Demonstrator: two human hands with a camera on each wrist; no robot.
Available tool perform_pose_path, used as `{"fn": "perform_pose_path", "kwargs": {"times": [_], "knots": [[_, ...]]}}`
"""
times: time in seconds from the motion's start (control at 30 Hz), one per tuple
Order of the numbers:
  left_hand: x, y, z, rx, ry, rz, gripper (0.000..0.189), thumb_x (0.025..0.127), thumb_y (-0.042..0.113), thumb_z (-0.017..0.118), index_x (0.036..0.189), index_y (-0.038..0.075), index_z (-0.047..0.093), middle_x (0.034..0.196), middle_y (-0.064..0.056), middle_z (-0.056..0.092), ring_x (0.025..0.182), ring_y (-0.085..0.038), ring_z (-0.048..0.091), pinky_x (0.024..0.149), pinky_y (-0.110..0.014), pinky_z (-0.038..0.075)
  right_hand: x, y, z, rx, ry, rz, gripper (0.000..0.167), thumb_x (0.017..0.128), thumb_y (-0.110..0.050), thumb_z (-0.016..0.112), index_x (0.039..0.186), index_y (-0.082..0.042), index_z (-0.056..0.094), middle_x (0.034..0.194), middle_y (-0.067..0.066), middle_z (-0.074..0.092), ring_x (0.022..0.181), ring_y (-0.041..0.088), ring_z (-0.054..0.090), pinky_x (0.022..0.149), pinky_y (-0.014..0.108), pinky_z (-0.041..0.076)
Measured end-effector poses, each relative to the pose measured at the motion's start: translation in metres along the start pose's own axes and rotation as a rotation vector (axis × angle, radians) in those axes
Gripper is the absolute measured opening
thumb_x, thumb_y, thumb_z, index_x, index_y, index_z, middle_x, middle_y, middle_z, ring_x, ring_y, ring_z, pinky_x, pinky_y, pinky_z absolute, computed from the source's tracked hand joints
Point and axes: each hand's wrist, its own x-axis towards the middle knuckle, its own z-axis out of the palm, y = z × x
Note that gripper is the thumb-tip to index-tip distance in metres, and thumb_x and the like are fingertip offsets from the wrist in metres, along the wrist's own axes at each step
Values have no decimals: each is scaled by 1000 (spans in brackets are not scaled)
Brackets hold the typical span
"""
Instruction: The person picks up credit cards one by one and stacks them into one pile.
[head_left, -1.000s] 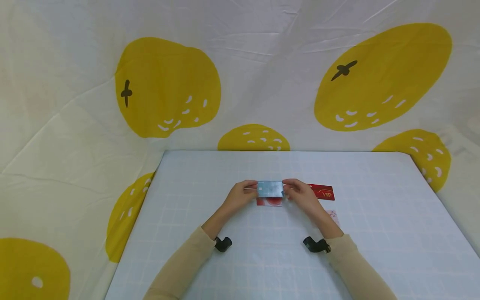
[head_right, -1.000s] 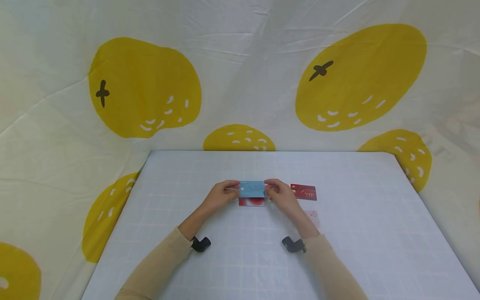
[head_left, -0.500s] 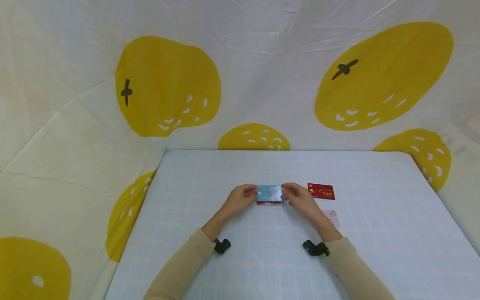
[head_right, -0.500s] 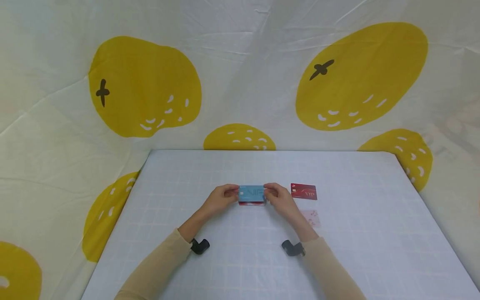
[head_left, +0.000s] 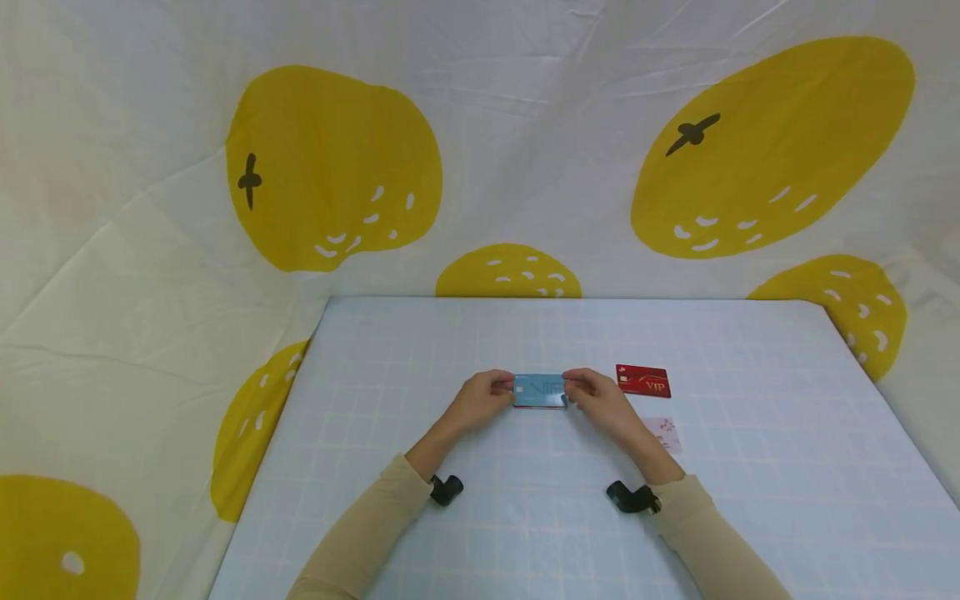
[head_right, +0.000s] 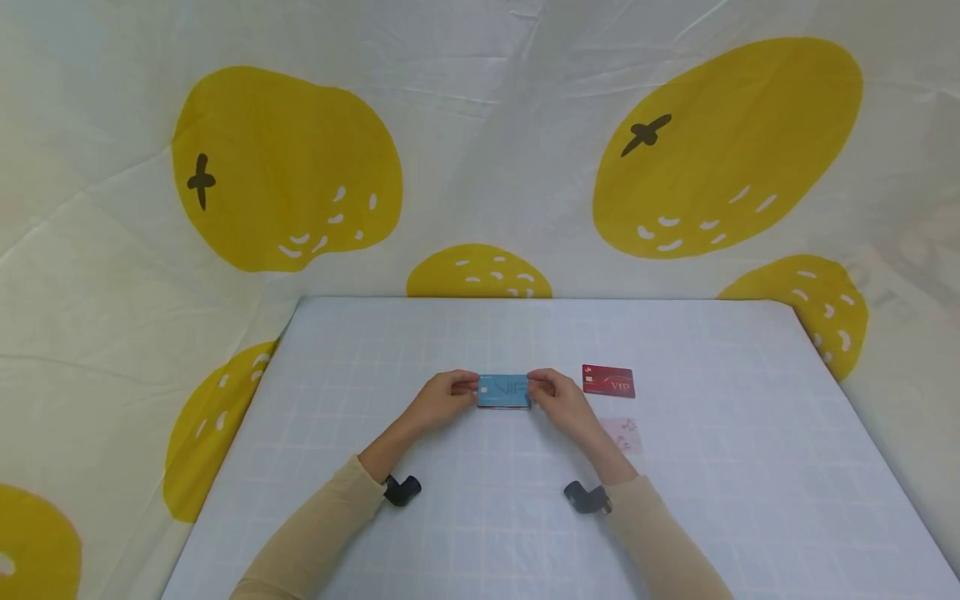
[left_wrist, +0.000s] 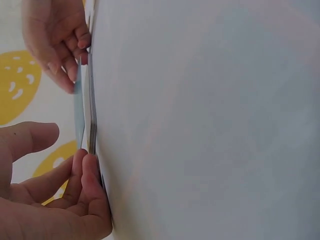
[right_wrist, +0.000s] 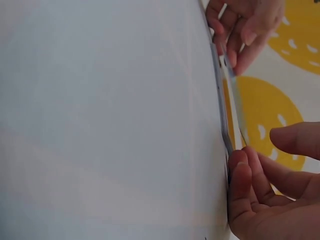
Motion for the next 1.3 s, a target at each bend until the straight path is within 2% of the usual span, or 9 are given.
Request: {"fn": "perform_pose_path", "kwargs": {"times": [0.67, 1.3], "knots": [[5, 3, 0, 67, -18, -13, 34, 96, 19, 64, 125, 0, 66, 113, -7, 69, 104, -19, 64, 91, -35, 51, 1, 1, -1, -42, -18, 0, 34, 102, -24, 59, 132, -8, 61, 115, 8, 63, 98, 25, 59, 84, 34, 53], [3, 7, 0, 74, -21, -17, 36, 96, 21, 66, 124, -2, 66, 109, -6, 69, 102, -18, 63, 90, -34, 51, 1, 1, 0, -83, -11, -10, 35, 101, -24, 60, 131, -7, 62, 116, 9, 64, 97, 25, 58, 82, 34, 53]]}}
